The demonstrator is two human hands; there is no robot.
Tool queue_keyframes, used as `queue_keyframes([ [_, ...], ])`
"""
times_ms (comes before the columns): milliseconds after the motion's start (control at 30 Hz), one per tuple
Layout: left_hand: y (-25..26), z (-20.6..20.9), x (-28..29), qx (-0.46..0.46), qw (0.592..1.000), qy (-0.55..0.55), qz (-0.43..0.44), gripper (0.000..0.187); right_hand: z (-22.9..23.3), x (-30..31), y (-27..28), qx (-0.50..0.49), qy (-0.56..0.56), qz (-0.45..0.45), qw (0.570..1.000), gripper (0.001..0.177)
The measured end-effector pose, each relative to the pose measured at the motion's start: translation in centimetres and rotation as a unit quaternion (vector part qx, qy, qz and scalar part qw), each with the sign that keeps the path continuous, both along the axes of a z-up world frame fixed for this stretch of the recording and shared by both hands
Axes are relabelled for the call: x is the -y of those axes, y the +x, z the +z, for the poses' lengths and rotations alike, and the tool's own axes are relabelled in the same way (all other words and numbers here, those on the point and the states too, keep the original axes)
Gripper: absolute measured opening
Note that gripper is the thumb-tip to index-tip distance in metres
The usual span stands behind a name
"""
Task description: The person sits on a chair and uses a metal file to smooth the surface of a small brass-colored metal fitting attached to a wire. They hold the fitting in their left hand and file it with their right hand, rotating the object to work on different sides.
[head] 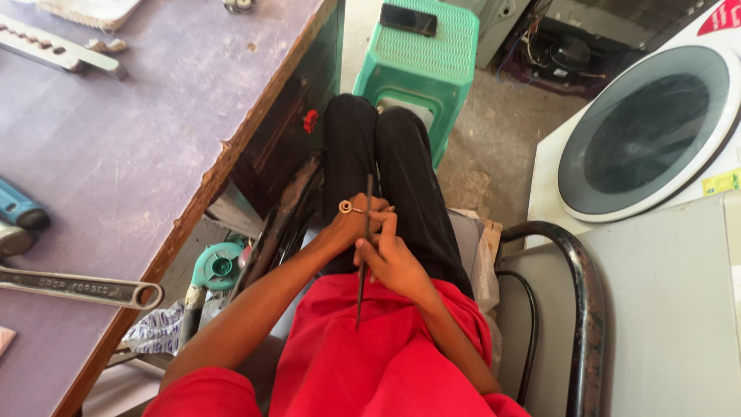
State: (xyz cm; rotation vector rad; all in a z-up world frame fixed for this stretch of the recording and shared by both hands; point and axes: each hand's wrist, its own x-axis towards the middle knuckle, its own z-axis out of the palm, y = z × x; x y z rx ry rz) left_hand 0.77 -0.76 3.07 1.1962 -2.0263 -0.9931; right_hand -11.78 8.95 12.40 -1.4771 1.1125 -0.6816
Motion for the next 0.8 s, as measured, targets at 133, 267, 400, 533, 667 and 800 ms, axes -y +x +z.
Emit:
queue_keyframes([
  [133, -0.3, -1.6, 0.1, 0.023, 1.000, 0.006, 0.002, 0.029, 1.5, -0.4, -0.4, -0.078, 0.096, -0.027, 0.992, 0.046],
  [267, 0.3, -4.4, 1.3, -0.001, 0.903, -0.427, -0.050, 0.024, 2.7, -3.4, 0.0, -0.092, 0.022, -0.024, 0.995, 0.045],
  [400, -0.3, -3.8, 0.5, -0.051, 0.988, -0.142, 0.014, 0.032, 1.1, -2.0, 3.6, -0.077, -0.178, -0.059, 0.979, 0.047],
  [533, -0.5, -2.4, 0.3, -0.026, 0.999, -0.012, 0.023, 0.032, 0.2, -2.7, 4.4, -0.034, -0.144, -0.088, 0.985, 0.046],
  [667, -0.6, -2.1, 0.5, 0.058, 0.998, 0.029, 0.012, 0.041, 0.1, -5.2, 5.0, -0.066, -0.132, -0.060, 0.987, 0.045],
  [800, 0.2, -3.6, 0.0, -0.211, 0.930, 0.301, -0.003, 0.036, 0.7, -1.3, 5.7, -0.042, -0.151, -0.110, 0.981, 0.043],
])
